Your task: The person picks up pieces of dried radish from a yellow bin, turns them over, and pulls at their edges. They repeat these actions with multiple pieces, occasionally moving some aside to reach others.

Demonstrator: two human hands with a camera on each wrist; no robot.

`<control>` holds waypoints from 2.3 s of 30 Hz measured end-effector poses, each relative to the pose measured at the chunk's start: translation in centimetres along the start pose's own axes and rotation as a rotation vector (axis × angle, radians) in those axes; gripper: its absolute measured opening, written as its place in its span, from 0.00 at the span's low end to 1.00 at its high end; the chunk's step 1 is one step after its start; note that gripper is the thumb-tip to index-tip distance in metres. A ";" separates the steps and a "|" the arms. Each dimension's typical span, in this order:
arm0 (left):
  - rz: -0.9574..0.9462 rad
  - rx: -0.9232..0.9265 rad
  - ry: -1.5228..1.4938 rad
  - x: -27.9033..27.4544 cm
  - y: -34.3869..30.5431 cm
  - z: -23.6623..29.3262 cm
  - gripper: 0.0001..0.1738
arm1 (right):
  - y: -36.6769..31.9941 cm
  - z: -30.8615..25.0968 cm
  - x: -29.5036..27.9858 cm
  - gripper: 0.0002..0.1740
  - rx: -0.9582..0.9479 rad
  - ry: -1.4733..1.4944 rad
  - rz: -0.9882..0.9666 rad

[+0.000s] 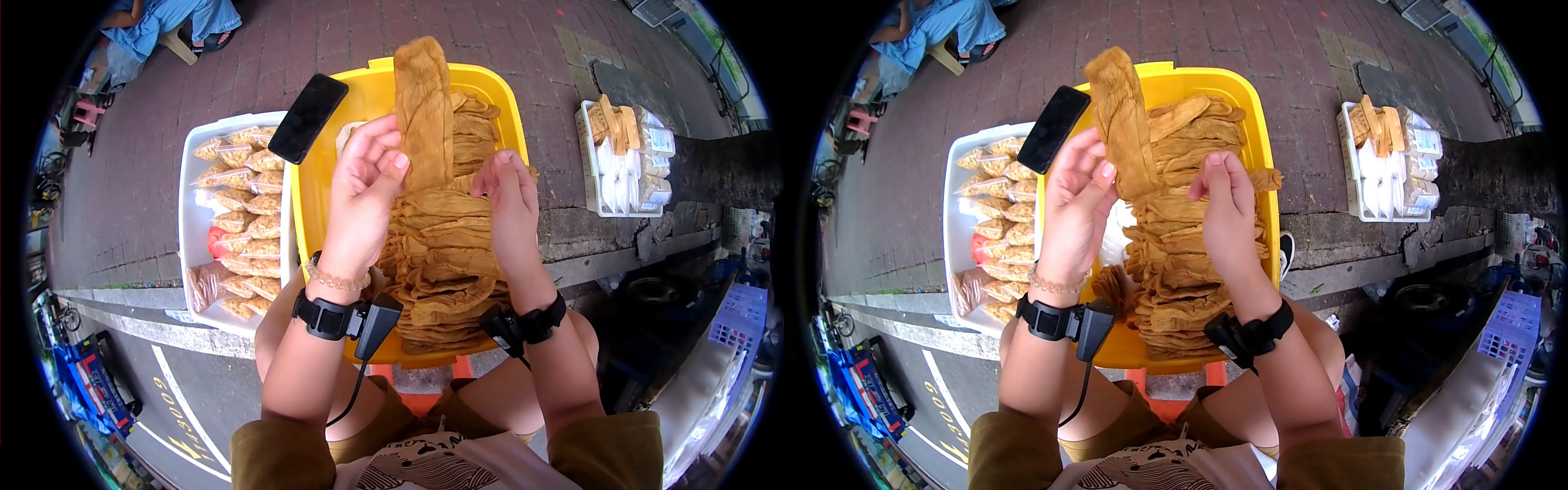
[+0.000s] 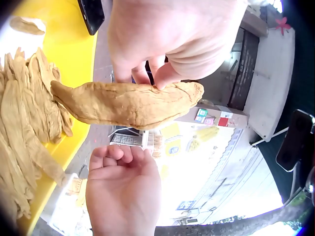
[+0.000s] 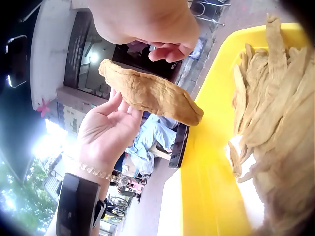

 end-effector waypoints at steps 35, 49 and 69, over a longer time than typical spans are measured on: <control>0.003 -0.075 0.025 -0.6 0.2 0.7 0.11 | 0.1 -0.2 -0.4 0.08 0.099 0.111 0.104; -0.008 0.022 0.026 0.9 0.1 0.1 0.12 | -0.3 -2.7 -1.4 0.19 0.064 0.335 0.019; -0.316 0.321 0.799 2.2 -1.2 0.6 0.08 | -2.5 -4.2 -0.3 0.15 -0.883 -1.054 0.404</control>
Point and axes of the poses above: each hand's wrist, its own y-axis towards the middle knuckle, its own x-axis out of the palm, z = x × y, the point moved 2 cm from there along y, towards the middle knuckle, and after that the axes turned 15 degrees about x, right-handed, at the moved point
